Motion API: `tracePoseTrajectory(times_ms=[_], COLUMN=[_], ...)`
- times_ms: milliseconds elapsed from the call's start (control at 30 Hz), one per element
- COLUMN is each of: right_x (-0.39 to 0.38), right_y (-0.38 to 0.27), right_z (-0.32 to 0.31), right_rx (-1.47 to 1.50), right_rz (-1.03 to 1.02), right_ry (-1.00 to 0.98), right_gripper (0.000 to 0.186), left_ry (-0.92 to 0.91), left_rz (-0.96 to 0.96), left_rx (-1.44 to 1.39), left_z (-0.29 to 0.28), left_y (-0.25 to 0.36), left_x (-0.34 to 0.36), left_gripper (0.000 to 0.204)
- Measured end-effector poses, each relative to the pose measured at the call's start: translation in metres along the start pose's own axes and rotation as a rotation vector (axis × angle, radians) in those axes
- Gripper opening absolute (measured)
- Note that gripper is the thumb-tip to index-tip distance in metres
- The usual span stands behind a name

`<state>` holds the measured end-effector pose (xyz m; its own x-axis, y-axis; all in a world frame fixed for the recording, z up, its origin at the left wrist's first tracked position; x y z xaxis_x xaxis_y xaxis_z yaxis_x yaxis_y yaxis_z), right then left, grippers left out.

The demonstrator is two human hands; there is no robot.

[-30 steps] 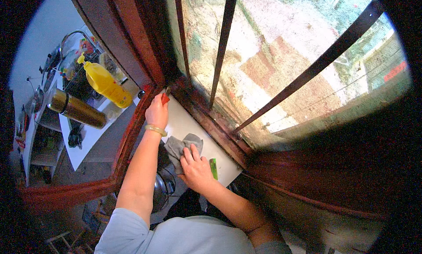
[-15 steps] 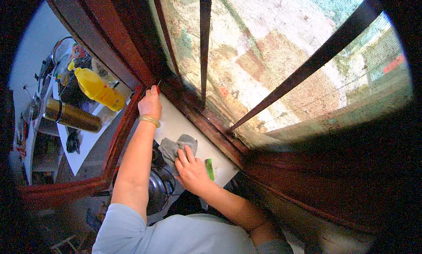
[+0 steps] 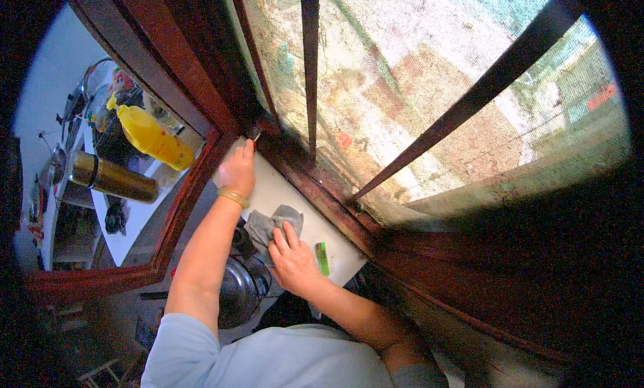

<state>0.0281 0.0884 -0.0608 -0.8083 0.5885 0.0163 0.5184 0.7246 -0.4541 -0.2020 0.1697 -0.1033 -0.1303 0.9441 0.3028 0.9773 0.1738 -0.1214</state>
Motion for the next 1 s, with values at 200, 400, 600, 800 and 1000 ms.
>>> tracePoseTrajectory(times_ms=[200, 400, 600, 800, 1000], right_x=[-0.001, -0.002, -0.003, -0.002, -0.006], right_y=[0.001, 0.001, -0.001, 0.004, 0.006], right_z=[0.001, 0.01, 0.003, 0.01, 0.014], right_rx=[0.01, -0.017, -0.009, -0.019, 0.035], right_rz=[-0.017, -0.011, -0.023, -0.059, -0.057], right_ry=[0.015, 0.056, 0.046, 0.084, 0.131], right_gripper=[0.058, 0.059, 0.058, 0.052, 0.049], left_ry=[0.065, 0.051, 0.042, 0.271, -0.111], left_rz=[0.064, 0.139, 0.109, -0.114, -0.605], left_rx=[-0.038, -0.107, -0.197, -0.5, -1.49], left_z=[-0.008, -0.023, -0.023, -0.027, -0.046], left_y=[0.013, 0.044, 0.044, 0.009, 0.008], left_x=[-0.011, -0.03, -0.033, -0.04, -0.073], left_gripper=[0.046, 0.05, 0.048, 0.039, 0.035])
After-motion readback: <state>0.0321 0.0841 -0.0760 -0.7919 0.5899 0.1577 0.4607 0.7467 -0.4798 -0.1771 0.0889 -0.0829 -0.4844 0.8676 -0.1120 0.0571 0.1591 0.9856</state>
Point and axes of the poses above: each hand's wrist, its own x-axis towards the middle knuckle, its own z-axis out of the palm, y = z × x, the point moved 1 cm from there along x, towards the middle knuckle, and after that the axes turned 8 degrees about z, right-handed, at the moved point
